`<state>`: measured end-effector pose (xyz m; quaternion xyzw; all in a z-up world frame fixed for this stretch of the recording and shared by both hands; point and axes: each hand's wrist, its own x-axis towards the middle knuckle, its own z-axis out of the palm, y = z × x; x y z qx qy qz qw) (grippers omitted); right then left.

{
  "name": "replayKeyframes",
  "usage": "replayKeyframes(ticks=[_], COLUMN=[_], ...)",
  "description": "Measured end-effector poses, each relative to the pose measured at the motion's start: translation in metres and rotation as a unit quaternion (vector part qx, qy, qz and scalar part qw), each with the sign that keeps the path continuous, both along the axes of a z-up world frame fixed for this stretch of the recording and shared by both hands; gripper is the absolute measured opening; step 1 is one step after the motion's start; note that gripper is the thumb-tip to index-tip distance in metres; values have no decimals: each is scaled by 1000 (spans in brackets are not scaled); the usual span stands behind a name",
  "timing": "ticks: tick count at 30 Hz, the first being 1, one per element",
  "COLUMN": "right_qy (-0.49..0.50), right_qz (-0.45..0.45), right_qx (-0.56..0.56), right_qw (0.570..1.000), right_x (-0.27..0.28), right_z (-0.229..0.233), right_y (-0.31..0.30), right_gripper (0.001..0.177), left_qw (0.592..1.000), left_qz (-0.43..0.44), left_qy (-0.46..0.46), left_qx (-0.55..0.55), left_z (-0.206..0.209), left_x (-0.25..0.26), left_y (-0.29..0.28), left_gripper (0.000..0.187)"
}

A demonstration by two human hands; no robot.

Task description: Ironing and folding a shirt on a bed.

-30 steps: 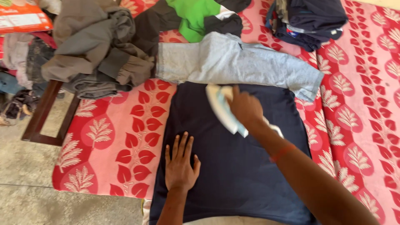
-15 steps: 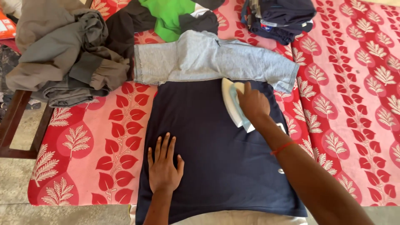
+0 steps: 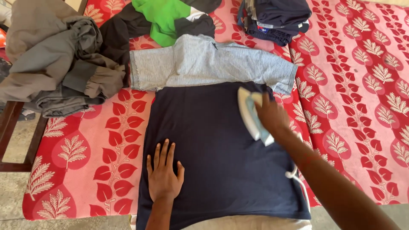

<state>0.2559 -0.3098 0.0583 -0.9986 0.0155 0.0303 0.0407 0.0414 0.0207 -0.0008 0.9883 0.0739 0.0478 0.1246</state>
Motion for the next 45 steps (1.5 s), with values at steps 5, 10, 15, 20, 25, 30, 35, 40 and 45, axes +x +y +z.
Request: replayKeyframes(ticks=[5, 10, 15, 20, 25, 30, 35, 40, 45], right_qy=[-1, -18, 49, 9, 44, 42, 90, 55, 76], right_qz=[-11, -81, 3, -45, 27, 114, 51, 60, 150], right_qx=[-45, -43, -70, -59, -36, -48, -36, -38, -32], right_qw=[999, 996, 996, 997, 998, 991, 994, 996, 985], right_x=[11, 12, -34, -14, -93, -149, -95, -112, -188], right_z=[-18, -8, 2, 4, 21, 41, 52, 45, 40], right_y=[-38, -46, -58, -83, -70, -58, -44, -38, -45], right_gripper=[50, 53, 52, 50, 55, 55, 47, 48, 59], left_qw=[1000, 1000, 1000, 1000, 1000, 1000, 1000, 1000, 1000], left_qz=[-4, 0, 0, -1, 0, -4, -4, -3, 0], left_qy=[-1, 18, 15, -1, -13, -14, -12, 3, 14], left_qx=[1, -7, -2, -15, -12, -9, -19, -18, -6], left_z=[0, 1, 1, 3, 2, 6, 2, -2, -3], left_x=[1, 2, 3, 0, 2, 1, -1, -1, 1], left_y=[3, 0, 0, -1, 0, -1, -2, 0, -2], left_gripper=[63, 64, 64, 63, 63, 62, 62, 62, 63])
